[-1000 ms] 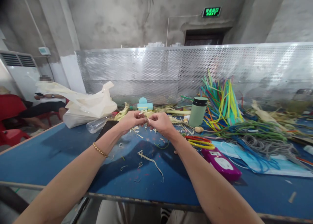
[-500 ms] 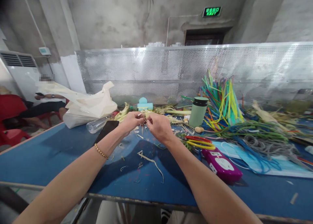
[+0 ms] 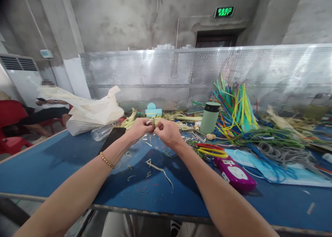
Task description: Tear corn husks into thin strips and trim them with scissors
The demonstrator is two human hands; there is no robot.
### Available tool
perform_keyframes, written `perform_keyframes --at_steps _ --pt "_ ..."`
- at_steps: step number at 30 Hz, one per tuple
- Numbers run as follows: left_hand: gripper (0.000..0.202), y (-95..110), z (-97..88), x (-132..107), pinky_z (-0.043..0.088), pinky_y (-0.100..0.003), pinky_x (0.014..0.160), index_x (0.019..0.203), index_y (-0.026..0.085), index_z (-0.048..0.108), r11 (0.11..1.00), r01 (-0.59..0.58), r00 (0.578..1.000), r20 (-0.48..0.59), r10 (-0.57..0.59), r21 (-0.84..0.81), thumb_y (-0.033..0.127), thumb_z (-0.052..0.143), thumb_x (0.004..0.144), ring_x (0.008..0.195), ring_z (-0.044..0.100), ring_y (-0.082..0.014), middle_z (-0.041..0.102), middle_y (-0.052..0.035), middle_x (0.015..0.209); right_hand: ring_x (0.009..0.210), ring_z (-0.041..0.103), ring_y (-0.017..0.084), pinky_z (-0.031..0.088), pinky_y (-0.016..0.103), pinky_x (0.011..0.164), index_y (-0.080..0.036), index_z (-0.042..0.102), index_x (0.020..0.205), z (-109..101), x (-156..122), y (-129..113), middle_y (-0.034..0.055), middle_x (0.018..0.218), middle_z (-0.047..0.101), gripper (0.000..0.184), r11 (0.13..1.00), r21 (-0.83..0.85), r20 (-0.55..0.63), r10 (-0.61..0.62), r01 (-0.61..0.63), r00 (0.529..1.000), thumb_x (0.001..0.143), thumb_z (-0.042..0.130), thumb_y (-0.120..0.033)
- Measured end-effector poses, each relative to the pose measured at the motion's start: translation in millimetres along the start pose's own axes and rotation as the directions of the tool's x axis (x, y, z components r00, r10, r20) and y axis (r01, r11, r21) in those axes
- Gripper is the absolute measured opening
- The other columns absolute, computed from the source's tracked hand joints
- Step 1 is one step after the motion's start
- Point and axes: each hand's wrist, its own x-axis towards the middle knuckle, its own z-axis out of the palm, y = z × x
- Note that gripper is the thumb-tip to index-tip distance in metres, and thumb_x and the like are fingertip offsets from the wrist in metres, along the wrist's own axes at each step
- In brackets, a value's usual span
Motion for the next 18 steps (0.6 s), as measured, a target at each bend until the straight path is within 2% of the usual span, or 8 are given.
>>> perform_keyframes --at_steps 2,6,10,12,15,18 --pt "0.011 2 0.3 0 0.03 -0.023 0.052 0.053 0.016 0.046 1.0 0.005 1.0 -0.021 -0.005 -0.006 0.014 0.054 0.059 0.051 0.041 -0.0085 0.045 0.0043 0.049 0.053 0.054 0.014 0.038 0.024 0.054 -0.018 0.058 0.065 1 1 1 0.0001 0.056 0.061 0.005 0.986 0.141 0.021 0.082 -0.084 0.996 0.067 0.054 -0.019" --pt "0.012 3 -1.1 1 0.03 -0.023 0.052 0.053 0.016 0.046 0.999 -0.018 1.0 -0.023 0.019 0.048 0.014 0.054 0.061 0.051 0.041 -0.0086 0.045 0.0047 0.049 0.048 0.057 0.014 0.042 0.023 0.052 -0.019 0.056 0.064 1 2 0 -0.0021 0.048 0.058 0.004 0.9 0.373 0.116 0.197 -0.226 0.974 0.066 0.053 -0.019" --pt "0.012 2 -4.1 2 0.03 -0.024 0.052 0.053 0.015 0.049 0.977 -0.044 0.999 -0.023 0.05 0.211 0.014 0.054 0.063 0.051 0.043 -0.0091 0.048 0.0041 0.049 0.049 0.055 0.013 0.042 0.023 0.053 -0.018 0.052 0.056 -4 1 -4 -0.0006 0.047 0.06 0.015 0.883 0.388 0.169 0.211 -0.262 0.963 0.07 0.054 -0.021" --pt "0.012 2 -5.3 2 0.032 -0.024 0.053 0.055 0.015 0.051 0.988 -0.018 1.0 -0.009 0.02 0.155 0.017 0.055 0.066 0.051 0.046 -0.0096 0.051 0.0032 0.05 0.049 0.054 0.012 0.04 0.022 0.052 -0.018 0.051 0.054 -6 1 -5 0.0002 0.047 0.061 0.018 0.892 0.363 0.184 0.213 -0.268 0.96 0.072 0.054 -0.021" --pt "0.014 2 -6.5 2 0.036 -0.025 0.055 0.059 0.014 0.054 0.996 0.065 0.997 0.052 -0.062 -0.058 0.022 0.056 0.071 0.052 0.05 -0.0101 0.055 0.0007 0.055 0.048 0.054 0.012 0.04 0.022 0.051 -0.018 0.052 0.053 -8 2 -3 0.0006 0.046 0.061 0.02 0.901 0.349 0.178 0.207 -0.258 0.962 0.072 0.055 -0.021" --pt "0.012 0 -7.5 2 0.037 -0.026 0.054 0.061 0.014 0.056 0.966 0.129 0.987 0.127 -0.102 -0.223 0.021 0.057 0.07 0.051 0.051 -0.0098 0.056 -0.0006 0.058 0.048 0.057 0.013 0.044 0.023 0.051 -0.018 0.054 0.055 -9 5 2 0.0013 0.049 0.061 0.021 0.882 0.399 0.174 0.197 -0.252 0.965 0.074 0.057 -0.025"
